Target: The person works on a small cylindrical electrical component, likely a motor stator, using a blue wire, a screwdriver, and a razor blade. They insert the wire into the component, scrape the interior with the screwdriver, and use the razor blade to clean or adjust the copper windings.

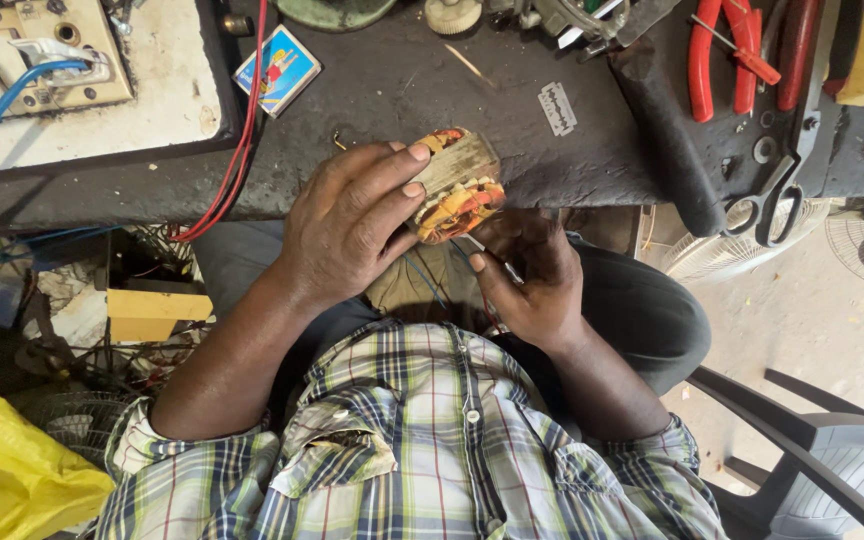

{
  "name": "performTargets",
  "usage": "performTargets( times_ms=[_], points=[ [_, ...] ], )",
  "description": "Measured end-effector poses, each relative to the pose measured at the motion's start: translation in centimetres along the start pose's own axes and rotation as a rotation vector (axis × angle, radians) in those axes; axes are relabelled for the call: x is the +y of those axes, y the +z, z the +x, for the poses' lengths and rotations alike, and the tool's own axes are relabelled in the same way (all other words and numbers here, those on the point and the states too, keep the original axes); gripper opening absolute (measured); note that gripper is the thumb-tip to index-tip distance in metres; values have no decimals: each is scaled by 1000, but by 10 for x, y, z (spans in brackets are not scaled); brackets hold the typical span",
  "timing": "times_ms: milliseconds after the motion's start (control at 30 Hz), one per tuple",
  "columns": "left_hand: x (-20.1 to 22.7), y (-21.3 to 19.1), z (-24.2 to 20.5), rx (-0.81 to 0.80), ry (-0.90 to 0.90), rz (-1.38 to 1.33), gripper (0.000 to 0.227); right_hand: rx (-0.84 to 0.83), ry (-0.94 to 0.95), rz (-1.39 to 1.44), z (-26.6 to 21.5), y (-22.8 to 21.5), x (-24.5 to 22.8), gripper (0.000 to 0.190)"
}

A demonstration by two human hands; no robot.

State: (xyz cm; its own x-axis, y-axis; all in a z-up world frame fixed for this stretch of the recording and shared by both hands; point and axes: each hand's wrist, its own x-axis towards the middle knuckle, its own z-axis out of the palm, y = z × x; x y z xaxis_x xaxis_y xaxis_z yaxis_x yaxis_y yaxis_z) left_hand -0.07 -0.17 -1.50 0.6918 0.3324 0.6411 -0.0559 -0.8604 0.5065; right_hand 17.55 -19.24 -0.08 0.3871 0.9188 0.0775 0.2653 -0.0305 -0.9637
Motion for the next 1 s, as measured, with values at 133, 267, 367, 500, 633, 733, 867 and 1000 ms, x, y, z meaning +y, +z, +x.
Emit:
performTargets(
  times_ms=[133,267,367,500,633,733,867,1000],
  points=[
    [-3,-1,-2,-13,15,-3,91,12,-113,-41,3,1,-2,40],
    [-4,4,-3,0,20,-10,95,31,-281,-237,12,0,-8,37],
    [-5,6,-4,6,22,-15,97,53,-269,-366,16,0,-17,36],
    [-5,4,-4,0,21,-22,97,46,-280,-446,22,1,-25,38],
    [-4,4,-3,2,14,-19,96,37,-288,-489,26,1,-30,33],
    [-3,4,-3,-3,12,-17,95,27,-308,-468,30,3,-33,32],
    [-3,2,-2,8,18,-24,94,33,-282,-455,31,5,-37,29],
    [-2,2,-2,5,19,-13,93,48,-267,-436,31,8,-40,22]
  ],
)
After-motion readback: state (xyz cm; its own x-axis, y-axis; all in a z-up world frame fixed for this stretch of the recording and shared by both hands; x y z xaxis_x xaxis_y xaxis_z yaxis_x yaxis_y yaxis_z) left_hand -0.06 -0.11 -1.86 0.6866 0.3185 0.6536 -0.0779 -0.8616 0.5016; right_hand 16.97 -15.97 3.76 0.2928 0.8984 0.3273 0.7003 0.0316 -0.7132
